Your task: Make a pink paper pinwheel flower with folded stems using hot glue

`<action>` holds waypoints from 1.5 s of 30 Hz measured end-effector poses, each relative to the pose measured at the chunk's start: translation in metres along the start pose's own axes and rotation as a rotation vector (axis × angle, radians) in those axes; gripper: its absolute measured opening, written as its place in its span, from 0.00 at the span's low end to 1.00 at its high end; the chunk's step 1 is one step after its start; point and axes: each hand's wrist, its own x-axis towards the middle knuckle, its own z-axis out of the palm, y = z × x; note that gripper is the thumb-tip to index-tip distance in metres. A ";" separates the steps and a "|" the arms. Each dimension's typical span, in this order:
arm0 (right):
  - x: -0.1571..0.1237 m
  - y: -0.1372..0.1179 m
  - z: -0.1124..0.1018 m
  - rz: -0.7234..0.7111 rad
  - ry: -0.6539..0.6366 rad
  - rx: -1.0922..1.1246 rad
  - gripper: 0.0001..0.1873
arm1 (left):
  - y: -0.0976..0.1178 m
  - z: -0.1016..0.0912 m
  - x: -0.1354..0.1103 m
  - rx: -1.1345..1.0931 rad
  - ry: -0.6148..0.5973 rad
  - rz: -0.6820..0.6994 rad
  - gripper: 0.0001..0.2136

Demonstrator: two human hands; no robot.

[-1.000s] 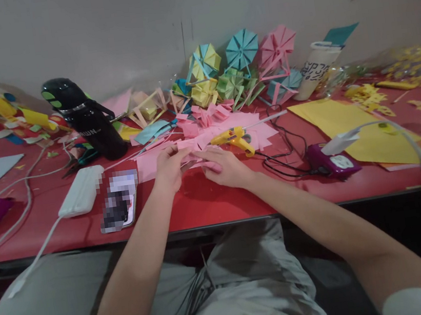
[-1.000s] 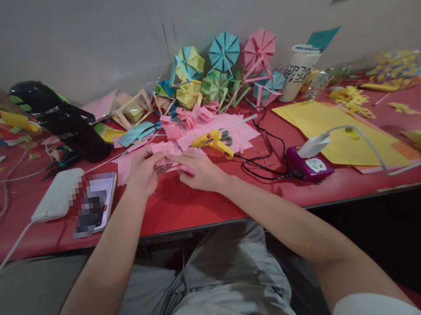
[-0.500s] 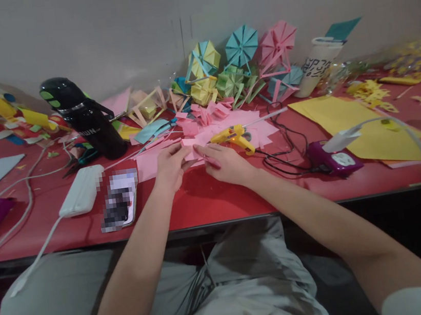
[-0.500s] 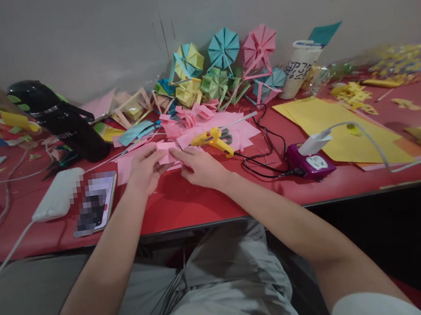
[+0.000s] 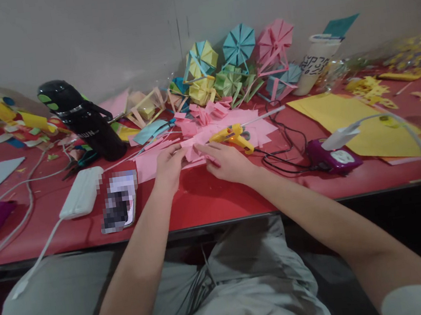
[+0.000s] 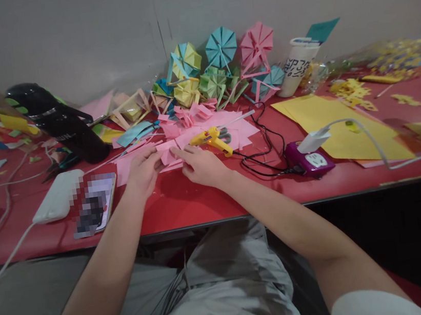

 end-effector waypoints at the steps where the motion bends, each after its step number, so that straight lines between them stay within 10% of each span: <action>1: -0.001 0.000 0.000 0.001 -0.002 0.007 0.32 | -0.001 0.000 0.000 0.008 0.008 0.011 0.03; 7: -0.001 -0.005 -0.001 -0.034 0.073 0.397 0.23 | -0.003 0.000 0.000 0.134 0.103 0.151 0.02; 16: 0.013 -0.025 0.006 0.598 0.342 1.406 0.26 | -0.006 0.001 0.001 0.058 0.035 0.243 0.05; 45: 0.014 -0.023 0.010 0.644 0.397 1.469 0.26 | -0.008 -0.004 0.001 0.337 -0.112 0.472 0.10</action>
